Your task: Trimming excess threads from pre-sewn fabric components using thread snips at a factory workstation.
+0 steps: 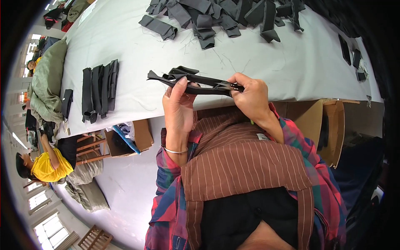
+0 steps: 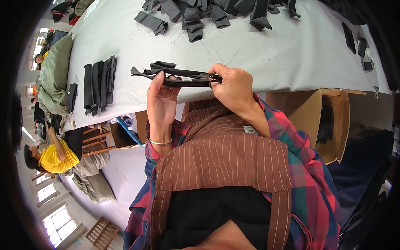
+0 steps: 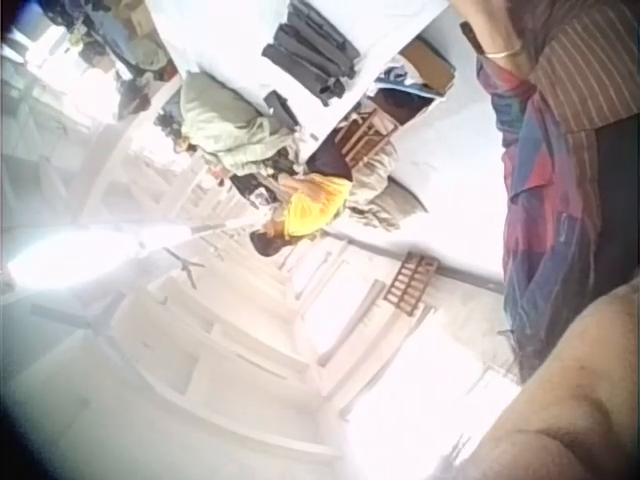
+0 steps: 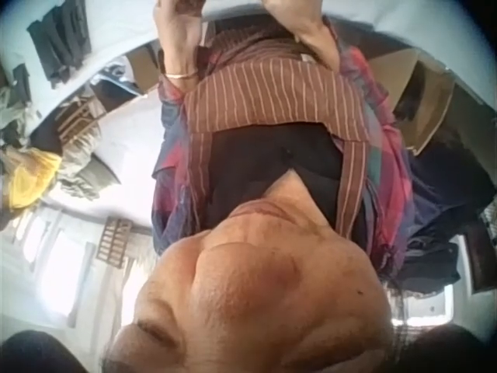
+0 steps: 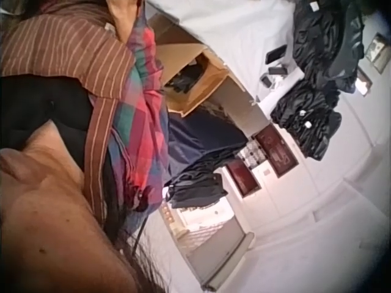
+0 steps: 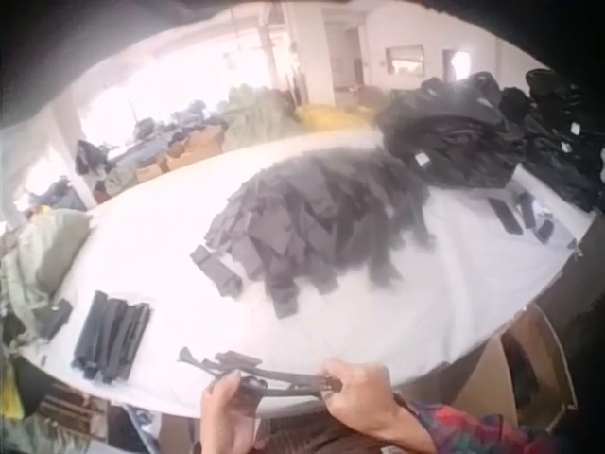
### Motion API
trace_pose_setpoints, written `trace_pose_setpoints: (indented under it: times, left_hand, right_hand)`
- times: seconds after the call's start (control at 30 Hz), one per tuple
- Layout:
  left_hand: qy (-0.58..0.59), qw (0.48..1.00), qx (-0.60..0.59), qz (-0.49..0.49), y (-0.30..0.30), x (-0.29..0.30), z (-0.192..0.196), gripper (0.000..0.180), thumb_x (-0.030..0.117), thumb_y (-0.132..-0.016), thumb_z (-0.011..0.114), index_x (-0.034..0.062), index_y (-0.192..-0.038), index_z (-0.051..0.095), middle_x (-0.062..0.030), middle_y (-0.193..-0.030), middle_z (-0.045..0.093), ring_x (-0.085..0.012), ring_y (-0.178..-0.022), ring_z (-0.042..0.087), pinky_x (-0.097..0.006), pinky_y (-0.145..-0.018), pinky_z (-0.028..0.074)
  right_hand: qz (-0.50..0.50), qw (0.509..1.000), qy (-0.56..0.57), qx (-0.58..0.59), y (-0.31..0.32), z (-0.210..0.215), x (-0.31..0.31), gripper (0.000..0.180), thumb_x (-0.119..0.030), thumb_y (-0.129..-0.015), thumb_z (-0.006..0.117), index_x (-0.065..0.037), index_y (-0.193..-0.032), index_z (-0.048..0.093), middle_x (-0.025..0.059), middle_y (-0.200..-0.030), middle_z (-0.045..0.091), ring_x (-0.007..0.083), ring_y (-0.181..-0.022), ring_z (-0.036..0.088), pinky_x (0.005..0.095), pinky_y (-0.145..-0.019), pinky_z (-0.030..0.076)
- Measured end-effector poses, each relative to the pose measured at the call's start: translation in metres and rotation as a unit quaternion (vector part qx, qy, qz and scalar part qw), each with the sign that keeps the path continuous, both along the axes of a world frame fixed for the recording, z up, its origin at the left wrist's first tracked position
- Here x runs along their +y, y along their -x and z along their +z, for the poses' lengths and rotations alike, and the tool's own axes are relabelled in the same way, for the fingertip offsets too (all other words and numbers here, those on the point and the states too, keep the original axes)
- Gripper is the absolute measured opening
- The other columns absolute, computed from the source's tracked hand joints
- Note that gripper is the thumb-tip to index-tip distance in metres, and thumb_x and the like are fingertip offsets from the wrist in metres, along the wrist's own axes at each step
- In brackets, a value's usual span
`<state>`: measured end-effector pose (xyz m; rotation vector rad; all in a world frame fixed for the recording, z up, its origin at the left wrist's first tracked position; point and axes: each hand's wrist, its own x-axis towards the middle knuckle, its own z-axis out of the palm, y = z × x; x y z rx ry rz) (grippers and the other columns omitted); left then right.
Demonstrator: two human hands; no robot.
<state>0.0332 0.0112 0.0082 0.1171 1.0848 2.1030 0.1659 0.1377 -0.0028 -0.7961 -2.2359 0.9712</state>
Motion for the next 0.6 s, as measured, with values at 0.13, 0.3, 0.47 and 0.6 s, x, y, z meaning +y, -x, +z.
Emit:
trace_pose_setpoints:
  times: [0.13,0.3,0.47,0.6]
  left_hand:
    - [-0.001,1.000,0.013,-0.009,-0.004,0.001,0.006,0.024,0.011,-0.083,0.064,-0.0008,-0.104,0.059,-0.0099,-0.094,0.065,-0.0176,-0.081,0.063,-0.031,-0.081,0.049]
    - [-0.015,0.997,0.071,-0.035,-0.006,0.002,0.010,0.030,0.007,-0.082,0.062,-0.0039,-0.110,0.058,-0.0164,-0.104,0.065,-0.0193,-0.086,0.062,-0.030,-0.081,0.048]
    - [0.006,0.989,0.147,0.022,-0.003,0.003,0.011,0.034,0.004,-0.081,0.063,-0.0043,-0.113,0.057,-0.0173,-0.106,0.065,-0.0199,-0.096,0.061,-0.030,-0.084,0.046]
    - [0.030,0.980,0.193,0.039,-0.005,0.003,0.015,0.035,-0.001,-0.079,0.063,-0.0044,-0.113,0.058,-0.0157,-0.106,0.065,-0.0169,-0.097,0.060,-0.028,-0.085,0.045]
  right_hand:
    - [0.001,0.999,0.035,-0.007,-0.001,-0.003,0.005,0.014,-0.005,-0.070,0.063,-0.010,-0.083,0.065,0.0107,-0.058,0.059,0.0285,-0.053,0.058,0.0367,-0.050,0.043]
    - [0.046,0.992,0.119,0.014,-0.002,0.010,0.013,0.024,0.007,-0.073,0.058,-0.003,-0.094,0.065,0.0056,-0.073,0.064,0.0148,-0.062,0.057,0.0261,-0.061,0.046]
    - [0.049,0.997,0.040,0.046,-0.004,0.036,0.011,0.023,-0.004,-0.076,0.068,-0.007,-0.099,0.066,0.0031,-0.084,0.064,0.0148,-0.070,0.055,0.0262,-0.066,0.045]
    - [0.070,0.992,-0.098,0.042,-0.005,0.035,0.014,0.019,-0.024,-0.077,0.071,-0.013,-0.092,0.068,0.0016,-0.075,0.062,0.0197,-0.064,0.056,0.0321,-0.060,0.041]
